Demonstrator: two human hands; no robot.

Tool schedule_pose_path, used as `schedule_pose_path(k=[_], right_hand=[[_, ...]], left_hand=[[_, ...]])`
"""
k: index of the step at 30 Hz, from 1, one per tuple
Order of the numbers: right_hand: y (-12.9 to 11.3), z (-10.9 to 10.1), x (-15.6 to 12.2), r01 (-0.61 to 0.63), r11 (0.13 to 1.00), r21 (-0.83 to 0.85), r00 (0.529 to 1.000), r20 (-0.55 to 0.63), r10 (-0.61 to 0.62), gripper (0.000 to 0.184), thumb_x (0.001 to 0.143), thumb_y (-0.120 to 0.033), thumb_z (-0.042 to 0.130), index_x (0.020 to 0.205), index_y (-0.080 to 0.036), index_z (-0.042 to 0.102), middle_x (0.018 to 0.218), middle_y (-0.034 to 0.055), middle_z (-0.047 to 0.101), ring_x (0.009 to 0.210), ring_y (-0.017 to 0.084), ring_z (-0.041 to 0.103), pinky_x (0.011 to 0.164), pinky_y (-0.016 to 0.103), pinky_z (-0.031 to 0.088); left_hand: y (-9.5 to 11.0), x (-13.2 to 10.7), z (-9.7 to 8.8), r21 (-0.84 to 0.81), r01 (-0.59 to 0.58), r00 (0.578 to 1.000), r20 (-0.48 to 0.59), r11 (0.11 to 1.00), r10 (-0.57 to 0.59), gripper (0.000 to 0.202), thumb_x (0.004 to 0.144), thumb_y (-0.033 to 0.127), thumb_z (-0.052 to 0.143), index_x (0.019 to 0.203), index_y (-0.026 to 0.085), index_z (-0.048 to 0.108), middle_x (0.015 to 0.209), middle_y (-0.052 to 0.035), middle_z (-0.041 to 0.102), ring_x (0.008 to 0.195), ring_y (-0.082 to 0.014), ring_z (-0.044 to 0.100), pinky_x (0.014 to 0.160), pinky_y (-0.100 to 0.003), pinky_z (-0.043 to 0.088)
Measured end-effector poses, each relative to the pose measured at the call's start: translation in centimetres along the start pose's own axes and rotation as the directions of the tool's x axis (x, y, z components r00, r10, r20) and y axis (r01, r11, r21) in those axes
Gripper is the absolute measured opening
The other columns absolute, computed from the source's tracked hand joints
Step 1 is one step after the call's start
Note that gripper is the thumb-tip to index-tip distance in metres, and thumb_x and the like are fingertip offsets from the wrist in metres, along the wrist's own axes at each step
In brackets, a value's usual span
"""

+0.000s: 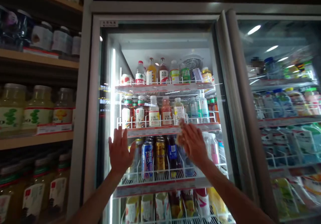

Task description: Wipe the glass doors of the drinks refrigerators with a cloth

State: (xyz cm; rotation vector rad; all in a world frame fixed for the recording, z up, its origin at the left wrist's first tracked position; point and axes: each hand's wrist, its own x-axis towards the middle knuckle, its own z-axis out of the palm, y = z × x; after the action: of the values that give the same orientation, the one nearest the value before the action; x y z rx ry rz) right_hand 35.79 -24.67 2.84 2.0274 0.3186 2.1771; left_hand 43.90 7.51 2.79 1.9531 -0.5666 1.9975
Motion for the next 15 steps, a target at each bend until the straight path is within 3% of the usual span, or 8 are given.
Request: schedule_pose_path(k=[2,4,5,7,10,12,13,15], right_hand=[[0.1,-0.2,-0.5,0.043,0.999,-0.013,0.999,0.024,-0.043,0.059,0.088,-0.022,0.039,0.144,-0.026,0.022,0.138,0.0063,0.046,0.133,0.022,0.036,0.109,0.046,0.029],[1.4,-0.6,-0.8,-0.171,0.978,-0.118,0.983,-0.083,0.161,0.057,0.088,-0.023,0.037,0.144,-0.024,0.024,0.138,0.0101,0.045,0.13,0.026,0.039,0.105,0.052,0.031],[2.0,-0.7,-0.8,-0.296,0.943,-0.153,0.95,-0.155,0.273,0.056,0.089,-0.024,0.036,0.144,-0.023,0.026,0.138,0.0124,0.045,0.13,0.028,0.04,0.103,0.054,0.032],[2.0,-0.7,-0.7,-0.395,0.906,-0.152,0.907,-0.22,0.358,0.055,0.089,-0.023,0.035,0.143,-0.02,0.027,0.139,0.0149,0.043,0.131,0.03,0.037,0.1,0.054,0.035],[-0.2,-0.4,-0.5,-0.124,0.99,-0.061,0.99,-0.071,0.12,0.059,0.088,-0.023,0.038,0.145,-0.019,0.022,0.14,0.0115,0.042,0.136,0.025,0.03,0.105,0.047,0.035],[-0.8,-0.4,-0.9,0.072,0.997,-0.021,0.996,0.052,-0.071,0.06,0.088,-0.022,0.04,0.145,-0.022,0.02,0.138,0.0074,0.045,0.136,0.021,0.031,0.108,0.044,0.032],[-0.5,-0.5,-1.2,0.088,0.995,-0.04,0.994,0.063,-0.085,0.06,0.089,-0.021,0.039,0.145,-0.023,0.02,0.137,0.0066,0.047,0.135,0.02,0.033,0.108,0.044,0.031],[1.1,-0.8,-1.7,-0.072,0.987,-0.142,0.997,-0.043,0.066,0.056,0.089,-0.02,0.037,0.144,-0.022,0.024,0.137,0.0088,0.047,0.132,0.022,0.037,0.107,0.046,0.031]], left_hand=[[-0.1,0.0,0.0,-0.008,-0.01,1.0,-0.005,1.0,0.01,0.063,0.091,0.038,0.037,0.146,0.022,0.011,0.152,-0.0106,0.018,0.141,-0.0265,0.015,0.113,-0.051,0.014],[0.0,0.0,0.0,-0.012,-0.023,1.0,-0.015,1.0,0.022,0.064,0.091,0.037,0.038,0.147,0.022,0.01,0.152,-0.0105,0.018,0.141,-0.0263,0.015,0.113,-0.05,0.014],[0.0,0.1,0.0,-0.009,-0.033,0.999,-0.02,0.999,0.033,0.065,0.091,0.036,0.038,0.147,0.022,0.009,0.152,-0.0105,0.018,0.141,-0.0262,0.014,0.113,-0.05,0.014],[0.0,0.3,0.0,0.002,-0.05,0.998,-0.025,0.999,0.05,0.066,0.091,0.035,0.039,0.147,0.022,0.007,0.152,-0.0109,0.017,0.141,-0.0261,0.013,0.113,-0.05,0.014],[0.0,0.2,-0.3,0.007,-0.067,0.998,-0.018,0.998,0.067,0.066,0.091,0.034,0.039,0.147,0.022,0.006,0.152,-0.0115,0.017,0.141,-0.0263,0.013,0.113,-0.05,0.014],[0.0,-0.4,-0.5,-0.012,-0.118,0.993,0.005,0.993,0.118,0.065,0.092,0.032,0.037,0.147,0.022,0.005,0.151,-0.0111,0.019,0.141,-0.0251,0.015,0.114,-0.049,0.013],[0.1,-0.9,-0.7,-0.023,-0.152,0.988,0.02,0.988,0.153,0.064,0.092,0.031,0.037,0.147,0.022,0.005,0.151,-0.0107,0.019,0.141,-0.0245,0.016,0.114,-0.048,0.013],[0.3,-2.2,-0.9,-0.034,-0.207,0.977,0.039,0.978,0.208,0.064,0.092,0.03,0.037,0.147,0.021,0.007,0.152,-0.0096,0.018,0.141,-0.0239,0.015,0.114,-0.046,0.012]])
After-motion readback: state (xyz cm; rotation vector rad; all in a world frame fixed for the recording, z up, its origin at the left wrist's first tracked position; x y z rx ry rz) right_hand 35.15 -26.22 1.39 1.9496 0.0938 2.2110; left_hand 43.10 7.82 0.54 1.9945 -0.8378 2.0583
